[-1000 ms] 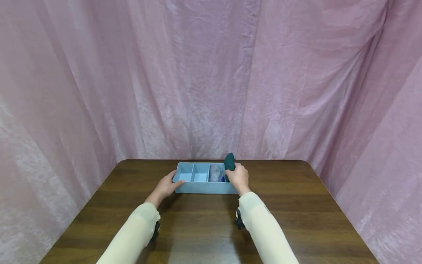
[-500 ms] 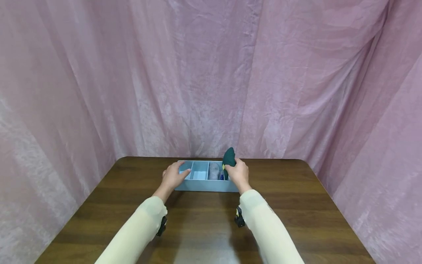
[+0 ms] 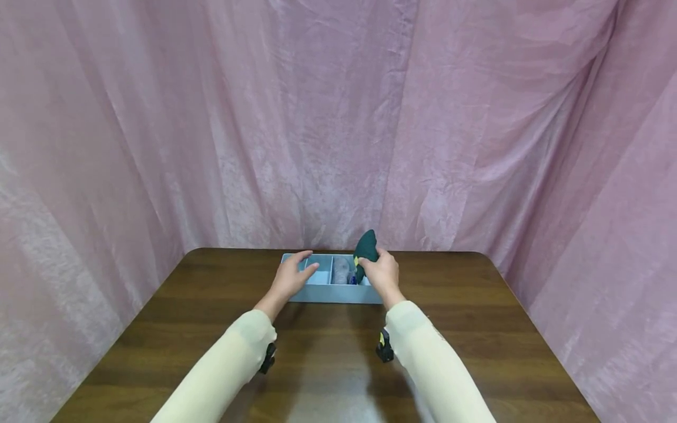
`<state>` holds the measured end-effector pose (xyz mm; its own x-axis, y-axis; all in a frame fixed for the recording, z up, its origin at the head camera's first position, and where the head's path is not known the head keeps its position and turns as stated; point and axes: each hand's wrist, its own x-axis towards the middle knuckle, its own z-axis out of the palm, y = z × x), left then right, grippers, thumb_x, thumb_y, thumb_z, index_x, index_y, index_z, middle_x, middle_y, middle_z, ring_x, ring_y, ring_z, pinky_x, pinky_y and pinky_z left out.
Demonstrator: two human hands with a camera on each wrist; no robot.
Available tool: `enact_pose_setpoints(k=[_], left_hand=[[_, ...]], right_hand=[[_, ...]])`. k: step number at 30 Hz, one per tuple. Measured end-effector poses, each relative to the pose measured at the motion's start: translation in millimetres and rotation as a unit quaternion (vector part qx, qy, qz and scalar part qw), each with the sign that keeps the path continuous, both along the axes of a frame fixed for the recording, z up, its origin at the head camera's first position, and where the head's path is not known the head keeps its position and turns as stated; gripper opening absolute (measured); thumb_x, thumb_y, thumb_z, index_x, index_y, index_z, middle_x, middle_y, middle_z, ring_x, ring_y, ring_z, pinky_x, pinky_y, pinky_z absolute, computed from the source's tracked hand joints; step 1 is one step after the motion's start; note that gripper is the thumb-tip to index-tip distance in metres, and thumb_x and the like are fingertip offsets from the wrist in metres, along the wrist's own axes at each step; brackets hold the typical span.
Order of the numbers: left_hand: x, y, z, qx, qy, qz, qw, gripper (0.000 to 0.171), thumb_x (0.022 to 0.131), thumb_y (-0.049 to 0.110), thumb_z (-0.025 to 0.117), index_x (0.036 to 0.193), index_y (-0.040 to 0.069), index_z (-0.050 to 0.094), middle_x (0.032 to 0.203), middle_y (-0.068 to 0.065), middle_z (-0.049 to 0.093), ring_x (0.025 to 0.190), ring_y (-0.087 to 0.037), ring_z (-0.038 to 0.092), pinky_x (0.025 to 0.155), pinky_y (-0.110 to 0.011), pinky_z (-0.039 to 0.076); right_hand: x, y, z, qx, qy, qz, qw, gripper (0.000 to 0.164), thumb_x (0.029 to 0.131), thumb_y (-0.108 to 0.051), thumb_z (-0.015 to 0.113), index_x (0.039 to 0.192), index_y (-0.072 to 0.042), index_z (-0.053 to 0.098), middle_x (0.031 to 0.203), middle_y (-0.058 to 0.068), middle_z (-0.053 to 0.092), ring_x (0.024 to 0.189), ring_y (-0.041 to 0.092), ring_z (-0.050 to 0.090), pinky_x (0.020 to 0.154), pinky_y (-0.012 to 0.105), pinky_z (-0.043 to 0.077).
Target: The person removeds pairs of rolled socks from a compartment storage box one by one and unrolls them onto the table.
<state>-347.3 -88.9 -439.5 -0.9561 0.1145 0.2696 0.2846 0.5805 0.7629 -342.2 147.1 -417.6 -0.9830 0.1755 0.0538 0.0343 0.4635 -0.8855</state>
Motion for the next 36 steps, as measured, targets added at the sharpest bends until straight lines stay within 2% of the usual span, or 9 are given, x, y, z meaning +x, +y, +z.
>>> enact_pose_setpoints(k=[7,14,18,21,29,36], left_hand=[[3.9,21,2.5,0.051,-0.016,-0.034,0.998,0.048,0.099,0.028,0.063,0.14,0.005,0.055,0.134,-0.017,0.059,0.122,-0.031,0.055,0.098,-0.047,0.047],[8.1,37,0.7,0.045,-0.035,-0.056,0.9968,0.043,0.101,0.031,0.06,0.138,0.009,0.058,0.127,-0.012,0.064,0.115,-0.027,0.06,0.091,-0.044,0.051],[10.6,41,-0.8,0.055,-0.053,-0.057,0.9954,0.043,0.101,0.033,0.058,0.139,0.012,0.058,0.126,-0.008,0.064,0.115,-0.024,0.06,0.091,-0.042,0.052],[12.0,42,-1.6,0.066,-0.059,-0.062,0.9942,0.043,0.102,0.033,0.058,0.138,0.01,0.058,0.127,-0.008,0.064,0.114,-0.024,0.06,0.092,-0.042,0.051],[15.4,46,-4.9,0.112,-0.1,-0.107,0.9829,0.048,0.102,0.037,0.055,0.141,0.009,0.055,0.131,-0.009,0.062,0.107,-0.03,0.064,0.086,-0.041,0.054],[15.5,49,-9.8,0.142,-0.126,-0.112,0.9754,0.049,0.101,0.04,0.057,0.141,0.011,0.057,0.128,-0.008,0.064,0.109,-0.025,0.064,0.088,-0.04,0.054]], right_hand=[[5.0,-6,3.1,-0.013,0.006,0.001,1.0,0.067,0.095,-0.033,0.067,0.15,-0.005,0.042,0.141,0.02,0.053,0.124,0.034,0.055,0.1,0.049,0.046],[10.1,-16,3.1,-0.019,0.022,-0.003,1.0,0.059,0.093,-0.03,0.069,0.142,-0.002,0.052,0.128,0.021,0.063,0.114,0.033,0.06,0.095,0.049,0.049],[12.5,-20,4.8,-0.025,0.02,-0.002,1.0,0.058,0.094,-0.03,0.068,0.142,-0.002,0.052,0.128,0.021,0.062,0.115,0.034,0.06,0.095,0.049,0.049],[13.5,-22,5.2,-0.03,0.016,0.002,0.999,0.057,0.095,-0.029,0.068,0.142,-0.001,0.051,0.128,0.021,0.062,0.114,0.034,0.061,0.095,0.049,0.049],[13.4,-29,0.2,-0.053,0.017,0.001,0.998,0.056,0.096,-0.03,0.066,0.141,0.001,0.05,0.13,0.021,0.06,0.114,0.033,0.06,0.095,0.048,0.049],[16.9,-37,-2.7,-0.094,0.01,0.011,0.995,0.053,0.099,-0.031,0.061,0.141,0.0,0.051,0.126,0.02,0.063,0.114,0.032,0.061,0.095,0.048,0.049]])
